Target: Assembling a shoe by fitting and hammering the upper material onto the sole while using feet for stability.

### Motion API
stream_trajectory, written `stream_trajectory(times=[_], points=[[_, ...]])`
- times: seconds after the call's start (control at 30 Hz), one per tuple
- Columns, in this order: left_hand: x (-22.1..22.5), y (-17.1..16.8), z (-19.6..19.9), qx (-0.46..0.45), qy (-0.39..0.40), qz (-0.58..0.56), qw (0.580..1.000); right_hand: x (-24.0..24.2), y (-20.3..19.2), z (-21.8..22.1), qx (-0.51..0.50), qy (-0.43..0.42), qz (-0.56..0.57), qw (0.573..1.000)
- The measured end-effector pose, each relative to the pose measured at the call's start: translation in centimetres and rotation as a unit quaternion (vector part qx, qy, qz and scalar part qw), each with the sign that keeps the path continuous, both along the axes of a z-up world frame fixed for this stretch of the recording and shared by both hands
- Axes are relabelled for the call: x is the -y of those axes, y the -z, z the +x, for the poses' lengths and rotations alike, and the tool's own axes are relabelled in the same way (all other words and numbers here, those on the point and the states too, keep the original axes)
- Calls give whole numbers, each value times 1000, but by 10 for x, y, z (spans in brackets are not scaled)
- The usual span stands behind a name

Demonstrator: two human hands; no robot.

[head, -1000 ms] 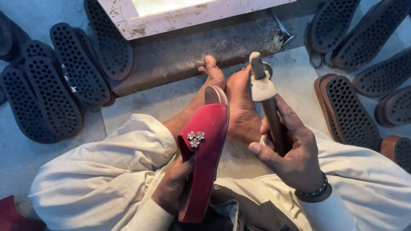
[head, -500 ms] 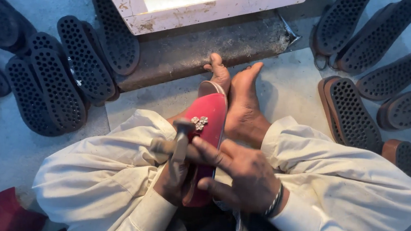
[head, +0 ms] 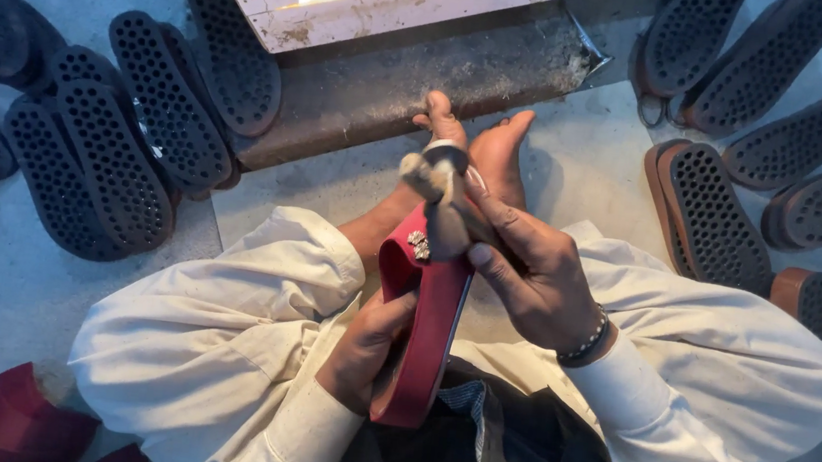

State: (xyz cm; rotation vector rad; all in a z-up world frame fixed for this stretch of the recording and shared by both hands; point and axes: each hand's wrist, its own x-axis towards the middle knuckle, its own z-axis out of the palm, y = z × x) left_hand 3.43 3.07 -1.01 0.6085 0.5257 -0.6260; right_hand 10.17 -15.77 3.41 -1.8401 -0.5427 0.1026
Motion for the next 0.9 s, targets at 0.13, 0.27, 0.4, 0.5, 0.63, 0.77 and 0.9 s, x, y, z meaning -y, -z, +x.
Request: stream_trajectory(times=[0.13, 0.27, 0.4, 0.5, 0.63, 0.77, 0.9], points=[[4, 5, -12, -10, -34, -54, 998, 7, 9, -9, -156, 56, 183, 969], [2, 25, -14, -26, -36, -95, 994, 13, -27, -24, -160, 176, 198, 951], [5, 43, -8, -40, -21, -58, 997, 12, -47, -49, -95, 216, 152, 960], [10, 57, 1, -44, -9, -35, 998, 13, -30, -54, -281, 166, 22, 945], [7, 79, 0, -51, -5, -4, 999, 11, 5, -55, -514, 208, -21, 832], [3, 89, -9, -72, -29, -26, 997, 8, -11, -60, -364, 266, 36, 892], [8, 81, -1, -70, -43, -32, 996, 4, 7, -47, -373, 135, -263, 880]])
